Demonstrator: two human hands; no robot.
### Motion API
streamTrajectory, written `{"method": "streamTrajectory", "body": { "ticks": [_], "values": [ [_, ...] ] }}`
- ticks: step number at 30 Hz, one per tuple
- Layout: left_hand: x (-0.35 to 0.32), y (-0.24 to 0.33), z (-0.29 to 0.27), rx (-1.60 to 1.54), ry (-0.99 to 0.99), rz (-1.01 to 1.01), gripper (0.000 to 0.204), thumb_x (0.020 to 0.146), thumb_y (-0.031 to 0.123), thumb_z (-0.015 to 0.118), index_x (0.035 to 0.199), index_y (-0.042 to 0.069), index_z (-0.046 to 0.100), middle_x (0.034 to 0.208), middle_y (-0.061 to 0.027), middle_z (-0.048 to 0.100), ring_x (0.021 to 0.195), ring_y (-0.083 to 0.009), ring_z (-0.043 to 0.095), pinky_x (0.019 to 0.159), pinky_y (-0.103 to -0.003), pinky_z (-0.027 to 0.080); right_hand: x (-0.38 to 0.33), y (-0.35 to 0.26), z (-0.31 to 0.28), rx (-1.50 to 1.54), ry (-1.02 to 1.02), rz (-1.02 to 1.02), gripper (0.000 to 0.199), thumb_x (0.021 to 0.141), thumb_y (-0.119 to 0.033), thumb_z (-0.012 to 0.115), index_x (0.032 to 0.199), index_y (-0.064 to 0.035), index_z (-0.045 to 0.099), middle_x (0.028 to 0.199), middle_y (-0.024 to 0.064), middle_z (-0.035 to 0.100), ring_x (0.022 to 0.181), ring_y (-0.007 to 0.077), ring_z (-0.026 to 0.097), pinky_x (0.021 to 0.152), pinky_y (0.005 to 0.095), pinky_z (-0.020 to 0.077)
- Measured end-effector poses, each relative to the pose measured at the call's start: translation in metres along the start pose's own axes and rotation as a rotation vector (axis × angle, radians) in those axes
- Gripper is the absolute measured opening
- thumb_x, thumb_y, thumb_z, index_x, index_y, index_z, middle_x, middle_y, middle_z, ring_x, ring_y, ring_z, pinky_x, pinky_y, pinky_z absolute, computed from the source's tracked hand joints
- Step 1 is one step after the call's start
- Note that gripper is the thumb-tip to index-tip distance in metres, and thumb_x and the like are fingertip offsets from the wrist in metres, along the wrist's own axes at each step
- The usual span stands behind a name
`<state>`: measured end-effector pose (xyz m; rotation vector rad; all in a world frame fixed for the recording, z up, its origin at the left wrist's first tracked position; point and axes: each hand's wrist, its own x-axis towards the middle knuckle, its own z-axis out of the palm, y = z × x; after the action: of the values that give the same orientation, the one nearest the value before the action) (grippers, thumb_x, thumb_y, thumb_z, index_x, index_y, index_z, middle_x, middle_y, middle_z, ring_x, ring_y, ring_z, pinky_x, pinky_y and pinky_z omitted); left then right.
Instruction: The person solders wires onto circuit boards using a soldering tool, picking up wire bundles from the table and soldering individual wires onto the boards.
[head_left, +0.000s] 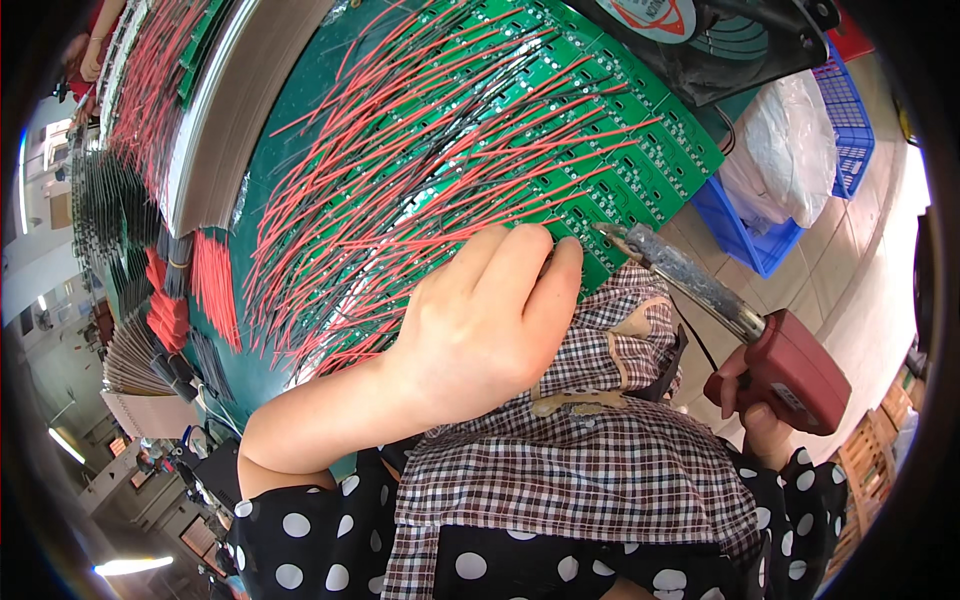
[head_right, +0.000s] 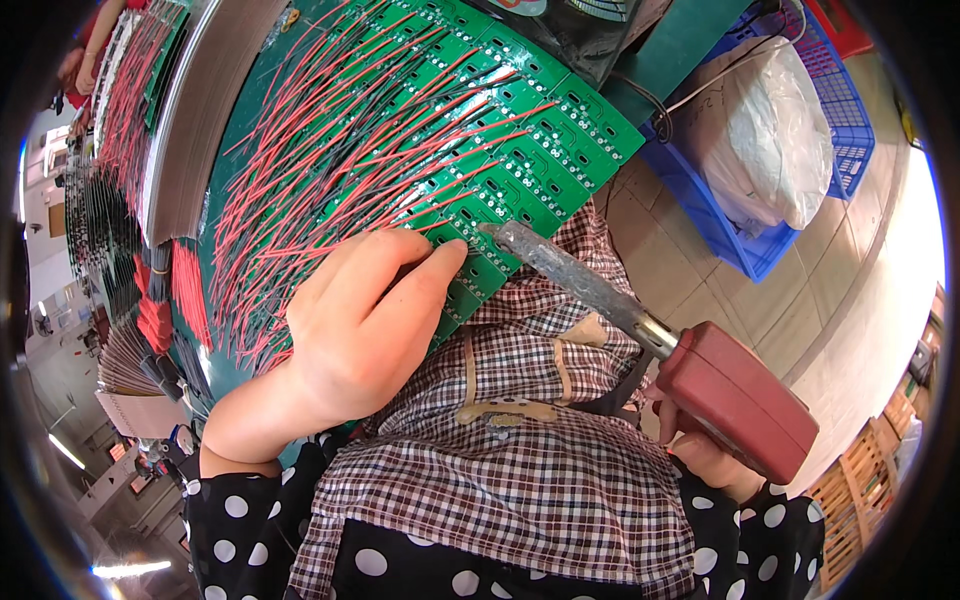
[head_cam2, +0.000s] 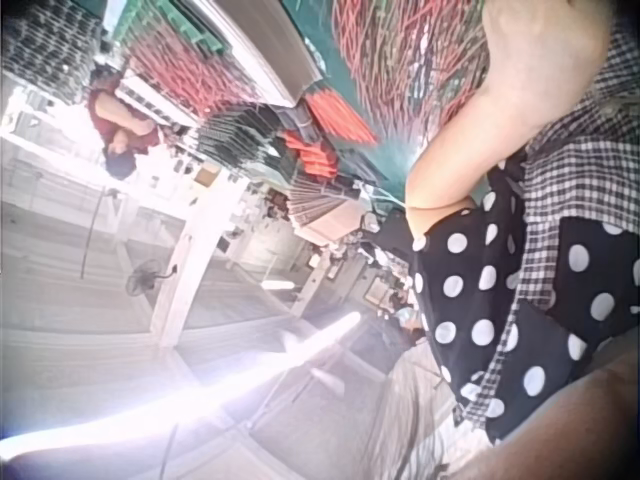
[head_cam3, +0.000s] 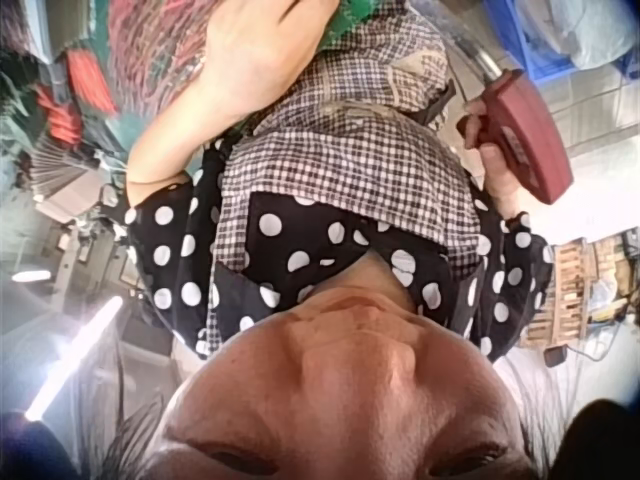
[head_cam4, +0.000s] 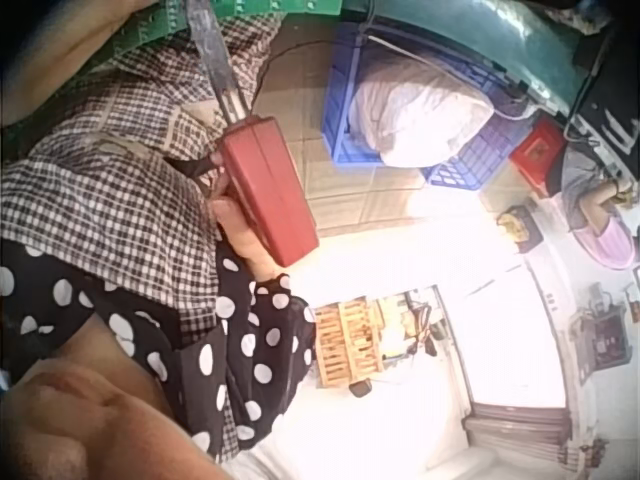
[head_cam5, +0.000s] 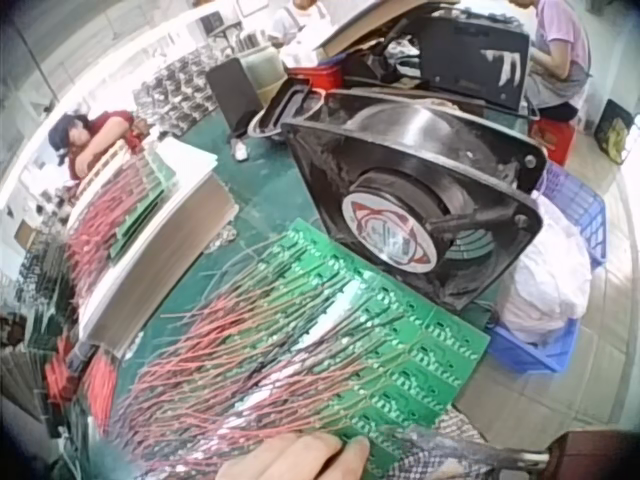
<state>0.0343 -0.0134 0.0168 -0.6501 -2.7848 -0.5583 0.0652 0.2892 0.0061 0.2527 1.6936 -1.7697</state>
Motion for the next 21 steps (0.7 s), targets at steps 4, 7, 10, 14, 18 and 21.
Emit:
{"method": "streamTrajectory", "body": {
  "ticks": [4, 7, 10, 14, 18, 21],
  "values": [
    [0.0, 0.0, 0.0, -0.008, -0.004, -0.013, 0.03, 0.06, -0.002, 0.067, 0.089, -0.001, 0.067, 0.078, -0.0081, 0.057, 0.064, -0.0211, 0.058, 0.054, -0.03, 0.048, 0.004, -0.001, 0.005, -0.053, 0.011, -0.133, 0.075, 0.074, -0.056, 0.073, 0.114, 0.0027, 0.048, 0.088, 0.0074, 0.058, 0.052, 0.01, 0.05, 0.047, 0.0214, 0.0371],
    [0.002, -0.001, 0.002, -0.05, 0.016, -0.014, 0.03, 0.059, -0.003, 0.067, 0.089, -0.001, 0.067, 0.078, -0.0084, 0.057, 0.064, -0.0217, 0.058, 0.055, -0.03, 0.048, 0.006, -0.001, 0.004, 0.006, -0.017, -0.135, 0.077, 0.075, -0.053, 0.073, 0.119, 0.0032, 0.044, 0.089, 0.0086, 0.058, 0.05, 0.0101, 0.049, 0.045, 0.0212, 0.0369],
    [0.006, -0.006, 0.003, -0.148, 0.039, -0.031, 0.03, 0.059, -0.004, 0.067, 0.088, -0.001, 0.066, 0.079, -0.0087, 0.058, 0.065, -0.0224, 0.059, 0.055, -0.031, 0.048, 0.006, -0.004, 0.002, -0.021, -0.026, -0.141, 0.078, 0.076, -0.052, 0.072, 0.122, 0.0035, 0.042, 0.09, 0.0097, 0.059, 0.048, 0.0105, 0.048, 0.042, 0.0213, 0.0364],
    [0.011, -0.007, 0.005, -0.174, 0.07, -0.014, 0.03, 0.059, -0.004, 0.067, 0.089, -0.001, 0.067, 0.08, -0.0087, 0.058, 0.066, -0.0227, 0.059, 0.056, -0.031, 0.048, 0.004, -0.014, 0.001, 0.0, -0.051, -0.029, 0.067, 0.076, -0.051, 0.072, 0.116, -0.0005, 0.052, 0.098, 0.005, 0.059, 0.066, 0.0114, 0.052, 0.067, 0.0289, 0.0425],
    [0.014, -0.005, 0.005, -0.084, 0.048, 0.018, 0.03, 0.06, -0.003, 0.067, 0.09, -0.001, 0.067, 0.079, -0.0085, 0.058, 0.065, -0.022, 0.059, 0.055, -0.03, 0.048, 0.005, -0.017, 0.004, 0.031, -0.035, -0.043, 0.066, 0.076, -0.05, 0.073, 0.114, -0.0003, 0.053, 0.095, 0.0043, 0.059, 0.065, 0.0113, 0.051, 0.066, 0.0284, 0.0414],
    [0.015, -0.004, 0.006, -0.068, 0.047, 0.045, 0.03, 0.06, -0.003, 0.066, 0.09, -0.002, 0.067, 0.079, -0.0082, 0.058, 0.064, -0.0215, 0.058, 0.054, -0.03, 0.048, 0.005, -0.015, 0.003, 0.024, -0.03, -0.079, 0.065, 0.077, -0.048, 0.073, 0.115, 0.001, 0.052, 0.091, 0.0056, 0.059, 0.064, 0.0108, 0.051, 0.063, 0.0263, 0.0412]
  ]
}}
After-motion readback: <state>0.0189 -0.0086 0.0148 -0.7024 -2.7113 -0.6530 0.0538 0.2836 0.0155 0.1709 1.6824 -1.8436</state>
